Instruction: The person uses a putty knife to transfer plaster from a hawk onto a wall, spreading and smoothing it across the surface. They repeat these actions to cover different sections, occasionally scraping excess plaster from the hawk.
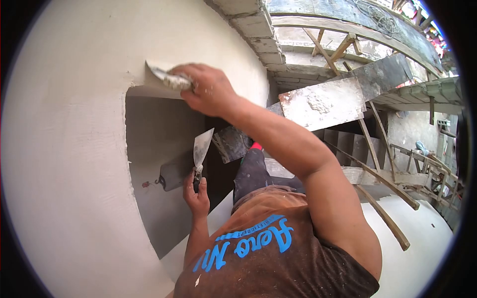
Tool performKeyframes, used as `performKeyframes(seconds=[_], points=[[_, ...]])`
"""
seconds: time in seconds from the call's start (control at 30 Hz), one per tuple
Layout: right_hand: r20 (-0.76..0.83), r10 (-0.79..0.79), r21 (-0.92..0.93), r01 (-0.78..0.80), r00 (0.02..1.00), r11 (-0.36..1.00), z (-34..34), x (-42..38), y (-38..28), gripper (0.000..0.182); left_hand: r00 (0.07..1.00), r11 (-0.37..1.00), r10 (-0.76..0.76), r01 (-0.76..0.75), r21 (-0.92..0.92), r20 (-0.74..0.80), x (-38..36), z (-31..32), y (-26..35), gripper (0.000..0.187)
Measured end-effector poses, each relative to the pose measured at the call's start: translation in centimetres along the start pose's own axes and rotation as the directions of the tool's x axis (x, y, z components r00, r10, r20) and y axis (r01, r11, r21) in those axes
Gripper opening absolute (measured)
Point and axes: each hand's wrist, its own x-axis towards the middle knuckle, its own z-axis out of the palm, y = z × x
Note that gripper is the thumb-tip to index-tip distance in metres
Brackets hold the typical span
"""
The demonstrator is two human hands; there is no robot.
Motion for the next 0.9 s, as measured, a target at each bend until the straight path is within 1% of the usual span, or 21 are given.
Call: performKeyframes(seconds=[0.07, 0.1, 0.13, 0.17, 0.2, 0.23, 0.27, 0.3, 0.37, 0.4, 0.43, 0.5, 0.57, 0.63, 0.7, 0.73, 0.77, 0.8, 0.83, 0.87, 0.9], points=[[0.02, -0.044, 0.033, 0.043, 0.999, 0.999, -0.1, -2.8, -1.0, 0.039, 1.0, 1.0, -0.018, 0.018, -0.021, -0.009, -0.6, 0.1, 0.4, 0.035], [0.022, -0.048, 0.031, 0.048, 0.999, 0.998, -0.4, -4.0, -1.4, 0.039, 0.988, 0.982, -0.156, 0.155, -0.107, -0.006, -0.9, 0.4, 0.0, 0.035], [0.085, -0.117, 0.103, 0.108, 0.989, 0.989, -1.0, -5.5, -1.6, 0.043, 0.956, 0.938, -0.294, 0.29, -0.19, 0.008, -1.3, 0.5, -0.2, 0.035], [0.145, -0.187, 0.18, 0.16, 0.972, 0.971, -1.7, -6.9, -2.2, 0.046, 0.954, 0.937, -0.298, 0.294, -0.192, 0.003, -1.5, 0.1, -0.2, 0.035], [0.152, -0.309, 0.198, 0.277, 0.939, 0.94, -3.1, -7.7, -3.5, 0.049, 0.889, 0.791, -0.432, 0.455, -0.41, 0.151, -1.3, -0.2, -0.4, 0.038], [0.153, -0.429, 0.214, 0.394, 0.89, 0.894, -4.8, -8.2, -4.9, 0.052, 0.802, 0.57, -0.502, 0.588, -0.574, 0.323, -1.0, -0.2, -0.4, 0.04], [0.241, -0.489, 0.218, 0.444, 0.838, 0.869, -6.2, -9.2, -5.9, 0.053, 0.835, 0.549, -0.512, 0.498, -0.671, 0.201, -1.1, 0.5, 1.4, 0.044], [0.295, -0.519, 0.232, 0.467, 0.802, 0.853, -6.9, -10.3, -5.8, 0.053, 0.837, 0.336, -0.541, 0.308, -0.89, 0.085, -0.2, 2.2, 3.3, 0.044], [0.377, -0.519, 0.187, 0.485, 0.768, 0.854, -8.2, -12.0, -5.1, 0.054, 0.781, 0.151, -0.555, 0.434, -0.888, 0.288, 0.1, 1.3, 3.9, 0.039], [0.392, -0.507, 0.145, 0.493, 0.768, 0.858, -8.7, -13.0, -4.3, 0.056, 0.782, 0.202, -0.523, 0.5, -0.842, 0.339, -0.1, 0.6, 3.8, 0.038], [0.408, -0.496, 0.1, 0.503, 0.766, 0.859, -9.4, -13.6, -3.5, 0.058, 0.822, 0.188, -0.295, 0.55, -0.814, 0.487, -0.3, -0.1, 1.0, 0.036], [0.426, -0.449, 0.05, 0.476, 0.785, 0.878, -11.3, -14.1, -2.8, 0.056, 0.82, 0.21, -0.232, 0.567, -0.797, 0.523, -0.7, -0.1, 1.4, 0.036], [0.334, -0.308, -0.061, 0.346, 0.891, 0.936, -12.7, -15.0, -1.9, 0.054, 0.821, 0.21, -0.219, 0.568, -0.796, 0.528, -0.8, -0.2, 2.3, 0.037], [0.312, -0.142, -0.183, 0.206, 0.94, 0.961, -14.5, -16.2, -0.5, 0.048, 0.82, 0.204, -0.222, 0.568, -0.797, 0.528, -1.2, -0.5, 3.4, 0.038], [0.201, 0.101, -0.152, -0.071, 0.974, 0.986, -15.3, -19.2, 2.3, 0.042, 0.877, 0.228, -0.116, 0.48, -0.847, 0.466, -0.6, -0.3, 4.4, 0.04], [0.194, 0.103, -0.158, -0.072, 0.976, 0.985, -15.4, -20.9, 3.5, 0.042, 0.875, 0.229, -0.109, 0.483, -0.845, 0.471, -0.4, -0.2, 5.1, 0.04], [0.09, 0.433, 0.204, -0.442, 0.897, 0.874, -15.3, -22.4, 4.7, 0.034, 0.895, 0.355, -0.121, 0.443, -0.823, 0.429, 0.0, -0.1, 5.9, 0.041], [0.118, 0.715, 0.552, -0.644, 0.689, 0.53, -15.5, -22.9, 4.7, 0.027, 0.914, 0.476, -0.128, 0.397, -0.785, 0.385, 0.2, 0.1, 6.3, 0.041], [0.112, 0.718, 0.554, -0.643, 0.687, 0.529, -15.5, -23.4, 4.7, 0.027, 0.912, 0.477, -0.125, 0.4, -0.782, 0.39, 0.3, 0.7, 6.5, 0.041], [0.178, 0.805, 0.714, -0.637, 0.566, 0.291, -15.5, -23.3, 3.7, 0.026, 0.972, 0.775, -0.033, 0.173, -0.608, 0.235, 0.2, 1.5, 6.7, 0.041], [0.273, 0.855, 0.822, -0.569, 0.441, 0.031, -15.2, -23.3, 2.8, 0.026, 0.987, 0.944, 0.115, -0.073, -0.321, 0.116, 0.1, 2.1, 6.8, 0.041]])
